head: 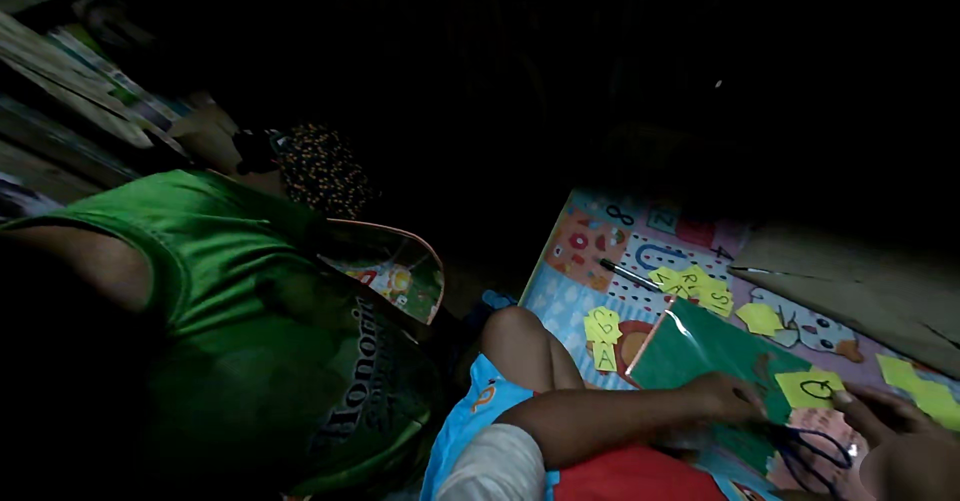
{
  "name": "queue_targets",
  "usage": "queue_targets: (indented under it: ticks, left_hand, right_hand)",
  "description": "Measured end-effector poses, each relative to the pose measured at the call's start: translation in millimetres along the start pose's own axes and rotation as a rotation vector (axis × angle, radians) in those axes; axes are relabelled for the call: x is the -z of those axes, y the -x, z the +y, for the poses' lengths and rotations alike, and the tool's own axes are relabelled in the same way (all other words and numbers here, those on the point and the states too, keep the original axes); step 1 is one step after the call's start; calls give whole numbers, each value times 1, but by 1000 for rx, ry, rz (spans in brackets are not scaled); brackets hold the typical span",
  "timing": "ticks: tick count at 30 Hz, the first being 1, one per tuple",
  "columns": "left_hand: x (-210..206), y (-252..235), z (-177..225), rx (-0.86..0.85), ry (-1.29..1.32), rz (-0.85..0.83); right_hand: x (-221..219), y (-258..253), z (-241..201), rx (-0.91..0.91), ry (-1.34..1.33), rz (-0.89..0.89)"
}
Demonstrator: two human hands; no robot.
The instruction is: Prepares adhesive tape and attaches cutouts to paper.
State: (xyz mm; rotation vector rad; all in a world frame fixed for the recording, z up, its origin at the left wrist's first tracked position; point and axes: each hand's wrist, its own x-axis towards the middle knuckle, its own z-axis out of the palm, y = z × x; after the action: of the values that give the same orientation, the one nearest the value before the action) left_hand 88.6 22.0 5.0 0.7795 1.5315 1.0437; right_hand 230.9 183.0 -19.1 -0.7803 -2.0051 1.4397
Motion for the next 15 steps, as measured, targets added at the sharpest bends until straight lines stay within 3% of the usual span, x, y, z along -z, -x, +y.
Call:
queue_targets:
  ticks: [11,15]
  left_hand:
    - [-2,-7,-2,27,271,313]
    - [-2,-6,3,-4,286,314]
  right_hand:
    - [-7,4,-4,34,50,-44]
    - [-19,11,-25,-13,134,-101]
